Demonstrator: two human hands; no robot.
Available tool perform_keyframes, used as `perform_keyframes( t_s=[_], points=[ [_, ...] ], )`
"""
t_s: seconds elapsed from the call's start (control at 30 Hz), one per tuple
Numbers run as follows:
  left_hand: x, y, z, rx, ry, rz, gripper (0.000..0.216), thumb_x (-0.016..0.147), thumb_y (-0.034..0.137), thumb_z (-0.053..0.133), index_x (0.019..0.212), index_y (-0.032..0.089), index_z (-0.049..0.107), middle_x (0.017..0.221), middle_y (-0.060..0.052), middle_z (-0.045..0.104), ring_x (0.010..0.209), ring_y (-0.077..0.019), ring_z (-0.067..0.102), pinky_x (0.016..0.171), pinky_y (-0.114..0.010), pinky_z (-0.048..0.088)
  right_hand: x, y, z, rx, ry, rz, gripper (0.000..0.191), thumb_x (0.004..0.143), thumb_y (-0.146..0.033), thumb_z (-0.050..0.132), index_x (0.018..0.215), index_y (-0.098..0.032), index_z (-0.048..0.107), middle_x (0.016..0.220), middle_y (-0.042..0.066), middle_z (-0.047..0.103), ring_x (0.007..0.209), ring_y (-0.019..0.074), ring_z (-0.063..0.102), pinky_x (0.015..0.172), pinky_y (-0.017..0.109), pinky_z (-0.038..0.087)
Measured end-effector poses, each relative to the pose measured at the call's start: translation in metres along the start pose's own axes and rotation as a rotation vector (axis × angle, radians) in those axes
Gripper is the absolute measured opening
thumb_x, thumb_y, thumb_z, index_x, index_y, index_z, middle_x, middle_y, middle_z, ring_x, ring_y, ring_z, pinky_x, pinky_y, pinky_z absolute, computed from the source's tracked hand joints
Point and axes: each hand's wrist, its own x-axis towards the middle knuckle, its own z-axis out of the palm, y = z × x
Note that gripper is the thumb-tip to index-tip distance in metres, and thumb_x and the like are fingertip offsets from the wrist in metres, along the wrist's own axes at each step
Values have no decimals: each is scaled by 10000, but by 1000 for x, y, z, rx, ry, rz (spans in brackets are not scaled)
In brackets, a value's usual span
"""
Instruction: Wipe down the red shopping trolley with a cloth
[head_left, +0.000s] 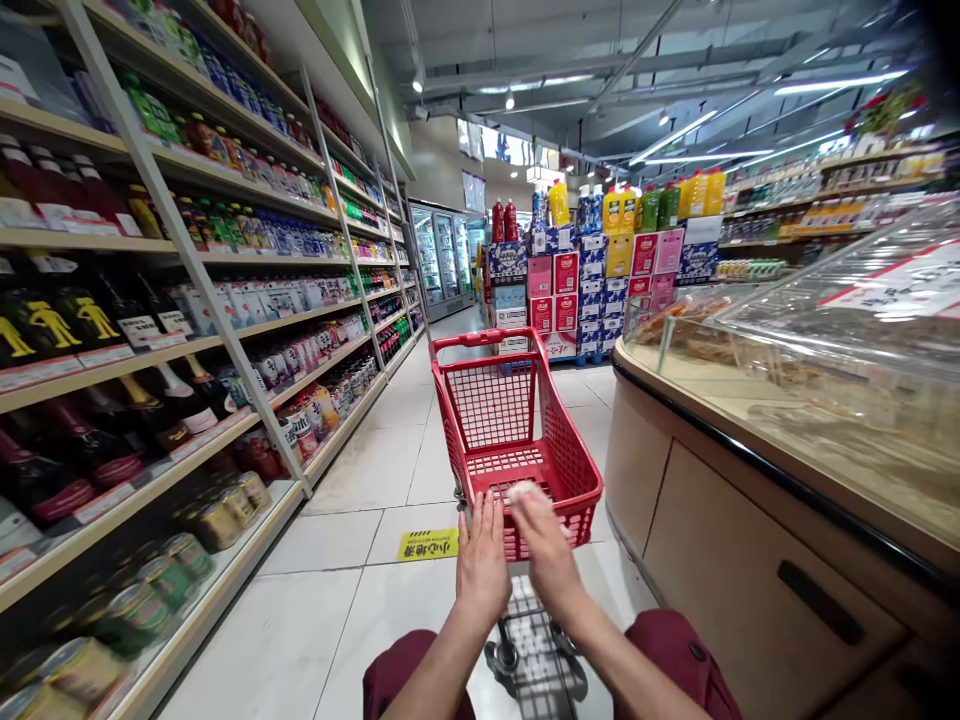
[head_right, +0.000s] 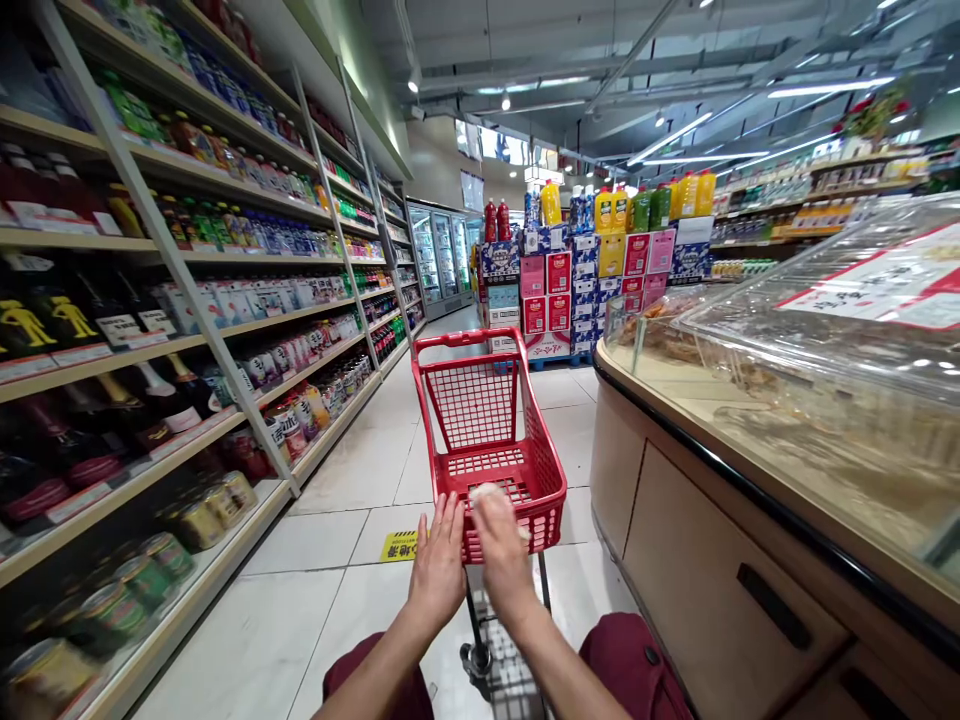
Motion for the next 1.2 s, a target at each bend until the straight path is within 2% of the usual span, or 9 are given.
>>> perform_keyframes(
  t_s=[0.07, 0.23, 0.4, 0.57, 0.73, 0.9, 1.03, 1.1, 1.2],
  points=[
    [-1, 1, 2, 7, 19, 13, 711, 679, -2, 339, 1369, 125, 223, 1453, -67, 198, 1346, -207, 93, 1075, -470, 199, 1, -2, 1, 32, -56, -59, 486, 857, -100, 345, 1316, -260, 363, 1332, 38, 439, 1281, 169, 307, 1023, 407, 361],
    [-4, 5, 4, 1, 59, 45, 740, 669, 49, 397, 1377, 111, 190, 1452, -85, 199, 1345, -226, 95, 1067, -470, 217, 2, 17, -15, -101, 81, 142, 496, 847, -90, 326, 1323, -226, 359, 1362, 72, 392, 1291, 207, 285, 1042, 472, 307],
    [-4, 2, 4, 33, 86, 43, 773, 647, 17, 384, 1382, 124, 171, 1446, -83, 221, 1342, -220, 119, 1066, -470, 219, -2, 18, -15, -14, -6, -26, 496, 848, -75, 318, 1306, -252, 383, 1333, 44, 437, 1286, 177, 298, 1024, 430, 353],
    [-4, -1, 4, 22, 88, 40, 759, 650, 38, 400, 1376, 117, 194, 1442, -92, 228, 1339, -227, 128, 1064, -470, 223, -1, 26, -25, -139, 70, 178, 507, 835, -64, 296, 1307, -229, 386, 1365, 73, 387, 1301, 204, 264, 1036, 493, 305],
    [-5, 2, 2, 6, 52, 28, 759, 641, 23, 380, 1373, 112, 202, 1451, -82, 201, 1345, -218, 100, 1069, -481, 199, -3, 7, -14, -33, -18, -79, 531, 839, -57, 324, 1333, -255, 334, 1346, 55, 418, 1293, 180, 283, 1018, 423, 360],
    [-7, 9, -3, -44, 28, 37, 746, 640, 45, 396, 1364, 81, 219, 1456, -96, 165, 1346, -235, 77, 1068, -493, 194, -3, 12, -19, -145, 79, 133, 531, 833, -70, 335, 1339, -233, 326, 1378, 85, 366, 1302, 216, 260, 1032, 482, 312],
    [-8, 11, -5, -62, 42, 46, 772, 609, 27, 399, 1360, 84, 231, 1453, -98, 181, 1346, -234, 85, 1070, -495, 191, -6, 3, -13, -42, -1, -31, 555, 826, -26, 298, 1332, -250, 335, 1356, 62, 404, 1302, 188, 263, 1032, 450, 332],
    [-8, 8, -4, -63, 64, 46, 773, 611, 12, 392, 1362, 92, 226, 1448, -96, 203, 1344, -223, 106, 1071, -491, 194, -5, 8, -17, -28, -11, -65, 537, 834, -42, 315, 1323, -263, 349, 1349, 56, 415, 1293, 181, 284, 1021, 437, 352],
    [-8, 2, -3, -59, 98, 39, 763, 623, -7, 381, 1361, 101, 224, 1439, -97, 236, 1339, -212, 142, 1068, -492, 205, -4, 23, -27, -133, 66, 106, 496, 844, -94, 352, 1318, -240, 362, 1373, 81, 375, 1299, 211, 269, 1023, 484, 328]
  ],
)
